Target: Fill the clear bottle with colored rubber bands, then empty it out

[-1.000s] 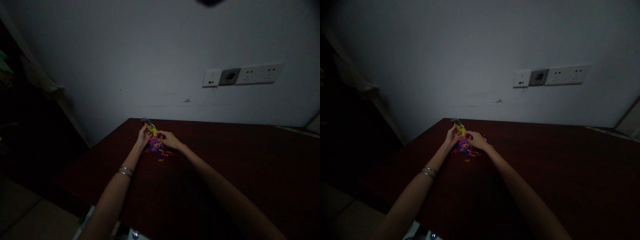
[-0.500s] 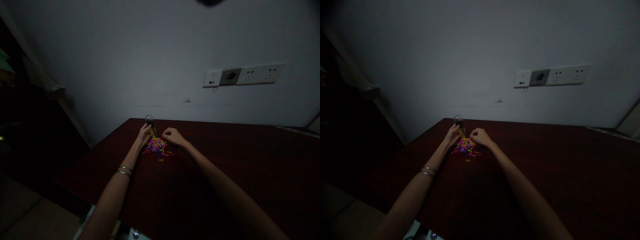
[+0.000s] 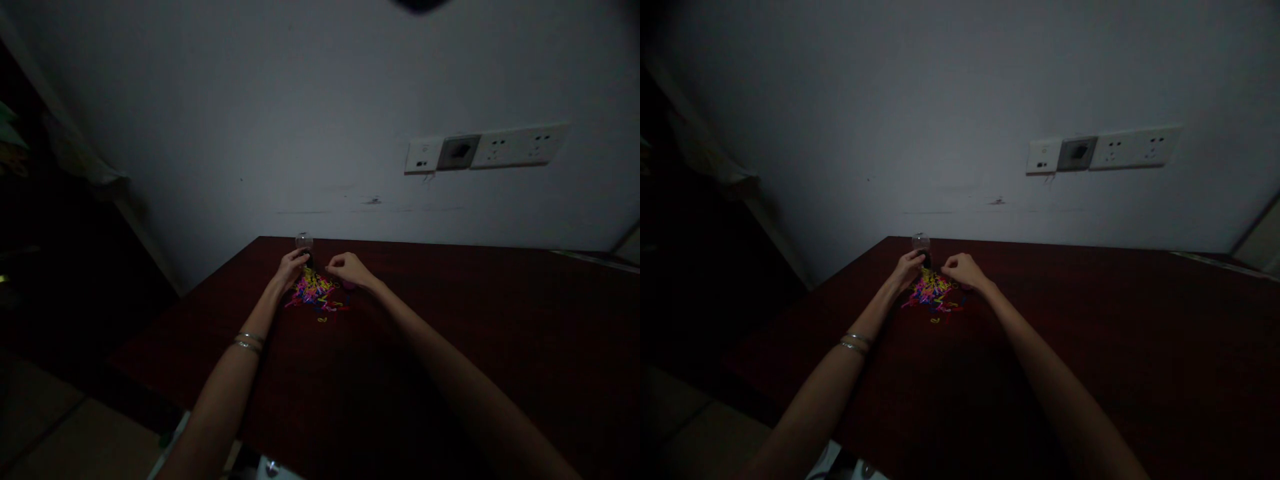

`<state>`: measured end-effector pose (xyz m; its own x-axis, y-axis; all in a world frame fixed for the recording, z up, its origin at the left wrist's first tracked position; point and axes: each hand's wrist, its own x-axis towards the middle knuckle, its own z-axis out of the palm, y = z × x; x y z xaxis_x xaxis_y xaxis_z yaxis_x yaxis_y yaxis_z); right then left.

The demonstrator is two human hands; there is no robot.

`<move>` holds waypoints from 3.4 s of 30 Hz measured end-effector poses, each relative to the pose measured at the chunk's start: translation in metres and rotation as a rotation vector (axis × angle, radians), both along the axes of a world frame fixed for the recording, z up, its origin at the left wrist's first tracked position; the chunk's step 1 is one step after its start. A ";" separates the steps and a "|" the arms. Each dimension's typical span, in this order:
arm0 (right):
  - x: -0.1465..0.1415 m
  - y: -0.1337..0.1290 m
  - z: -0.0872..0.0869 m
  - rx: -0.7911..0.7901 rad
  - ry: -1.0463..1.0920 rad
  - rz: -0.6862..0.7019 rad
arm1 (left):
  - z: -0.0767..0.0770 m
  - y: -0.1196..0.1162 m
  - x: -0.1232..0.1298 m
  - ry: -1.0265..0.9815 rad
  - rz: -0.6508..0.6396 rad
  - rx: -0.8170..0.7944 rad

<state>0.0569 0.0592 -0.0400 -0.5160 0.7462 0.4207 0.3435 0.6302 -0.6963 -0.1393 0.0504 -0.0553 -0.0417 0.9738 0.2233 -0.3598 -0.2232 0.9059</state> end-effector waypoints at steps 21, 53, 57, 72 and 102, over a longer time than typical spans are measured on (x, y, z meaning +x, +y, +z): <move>-0.010 -0.008 -0.006 0.038 -0.169 0.116 | 0.005 0.001 0.010 -0.330 0.085 -0.119; -0.027 -0.019 -0.014 -0.365 -0.045 0.207 | 0.012 -0.007 0.019 -0.380 0.011 -0.206; -0.027 -0.018 -0.011 -0.238 -0.034 0.161 | 0.011 -0.005 0.017 -0.399 0.052 -0.218; -0.023 -0.017 -0.013 0.020 -0.149 0.126 | 0.013 -0.006 0.009 -0.405 0.121 -0.212; -0.021 -0.013 -0.017 0.153 -0.356 0.103 | 0.007 -0.007 -0.001 -0.302 0.192 -0.179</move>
